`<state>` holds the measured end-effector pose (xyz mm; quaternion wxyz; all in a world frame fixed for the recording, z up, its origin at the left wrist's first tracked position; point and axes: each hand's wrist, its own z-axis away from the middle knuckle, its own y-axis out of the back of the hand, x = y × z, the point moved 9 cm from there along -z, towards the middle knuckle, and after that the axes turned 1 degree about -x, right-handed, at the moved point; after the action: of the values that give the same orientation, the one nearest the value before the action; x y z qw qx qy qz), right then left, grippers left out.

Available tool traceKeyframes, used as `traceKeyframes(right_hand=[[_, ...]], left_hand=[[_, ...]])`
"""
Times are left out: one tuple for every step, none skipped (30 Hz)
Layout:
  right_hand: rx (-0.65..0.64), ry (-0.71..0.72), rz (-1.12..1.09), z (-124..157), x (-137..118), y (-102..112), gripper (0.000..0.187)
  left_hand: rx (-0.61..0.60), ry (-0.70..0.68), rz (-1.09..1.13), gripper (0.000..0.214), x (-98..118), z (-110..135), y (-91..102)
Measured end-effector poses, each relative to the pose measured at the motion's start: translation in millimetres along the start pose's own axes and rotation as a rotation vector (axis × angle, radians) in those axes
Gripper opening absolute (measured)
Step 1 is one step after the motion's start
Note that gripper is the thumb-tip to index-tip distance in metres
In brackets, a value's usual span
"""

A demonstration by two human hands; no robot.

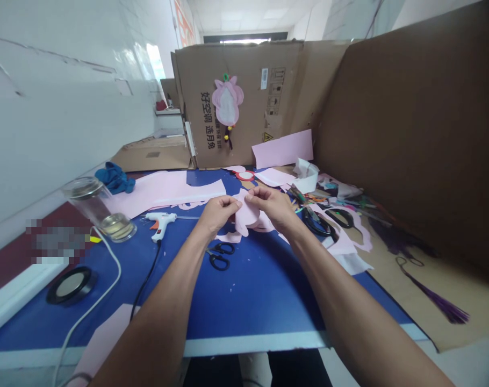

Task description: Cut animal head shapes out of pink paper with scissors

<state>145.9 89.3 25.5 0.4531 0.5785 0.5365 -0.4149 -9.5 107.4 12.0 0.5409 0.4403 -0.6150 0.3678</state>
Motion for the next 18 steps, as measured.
traceKeyframes(right_hand=[[-0.004,-0.005,0.001,0.8,-0.5,-0.3,0.032],[-0.008,-0.014,-0.001,1.6,-0.6,-0.5,0.032],[-0.011,-0.023,0.0,2.3,-0.5,-0.7,0.031],[-0.013,-0.031,0.003,2.8,-0.2,-0.7,0.031],[-0.017,-0.038,0.009,2.9,0.3,-0.9,0.031],[-0.02,-0.043,0.012,2.8,1.2,-1.0,0.032],[-0.024,-0.048,0.008,2.2,2.5,-1.3,0.033],[-0.028,-0.049,-0.006,1.3,4.0,-1.4,0.034],[-0.026,-0.045,-0.031,0.1,5.4,-1.0,0.035],[-0.018,-0.036,-0.061,-1.4,6.6,0.1,0.037],[-0.004,-0.022,-0.085,-3.0,7.3,1.9,0.038],[0.013,-0.005,-0.096,-4.4,7.7,4.2,0.038],[0.028,0.012,-0.093,-5.6,7.7,6.6,0.038],[0.036,0.026,-0.079,-6.5,7.4,8.3,0.038],[0.029,0.039,-0.059,-7.1,6.8,8.8,0.037],[0.011,0.053,-0.034,-7.5,5.7,8.2,0.036],[-0.01,0.067,-0.003,-7.5,4.4,7.3,0.034],[-0.03,0.081,0.031,-7.4,3.0,6.4,0.032]], left_hand=[[0.009,-0.015,-0.012,0.028,0.4,-0.6,1.4],[0.016,-0.033,-0.033,0.026,1.1,-1.0,2.9],[0.019,-0.051,-0.06,0.025,2.2,-1.3,4.1],[0.018,-0.068,-0.091,0.024,3.4,-1.4,4.7],[0.011,-0.082,-0.121,0.023,4.4,-1.4,4.7],[0.001,-0.092,-0.146,0.022,5.1,-1.3,4.1],[-0.009,-0.098,-0.163,0.022,5.5,-1.2,3.3],[-0.018,-0.102,-0.171,0.022,5.6,-1.0,2.5],[-0.024,-0.103,-0.172,0.022,5.3,-0.9,1.8],[-0.03,-0.1,-0.171,0.023,4.7,-1.0,1.1],[-0.035,-0.097,-0.17,0.024,3.9,-1.1,0.7],[-0.038,-0.097,-0.175,0.024,3.4,-1.4,0.6],[-0.038,-0.102,-0.19,0.024,3.4,-1.7,0.9],[-0.034,-0.114,-0.214,0.023,4.1,-2.0,1.6],[-0.026,-0.133,-0.247,0.022,5.6,-2.3,2.7],[-0.015,-0.157,-0.287,0.02,7.6,-2.6,4.1],[-0.002,-0.18,-0.331,0.02,9.4,-2.7,5.6],[0.012,-0.198,-0.377,0.019,11.0,-2.8,7.1]])
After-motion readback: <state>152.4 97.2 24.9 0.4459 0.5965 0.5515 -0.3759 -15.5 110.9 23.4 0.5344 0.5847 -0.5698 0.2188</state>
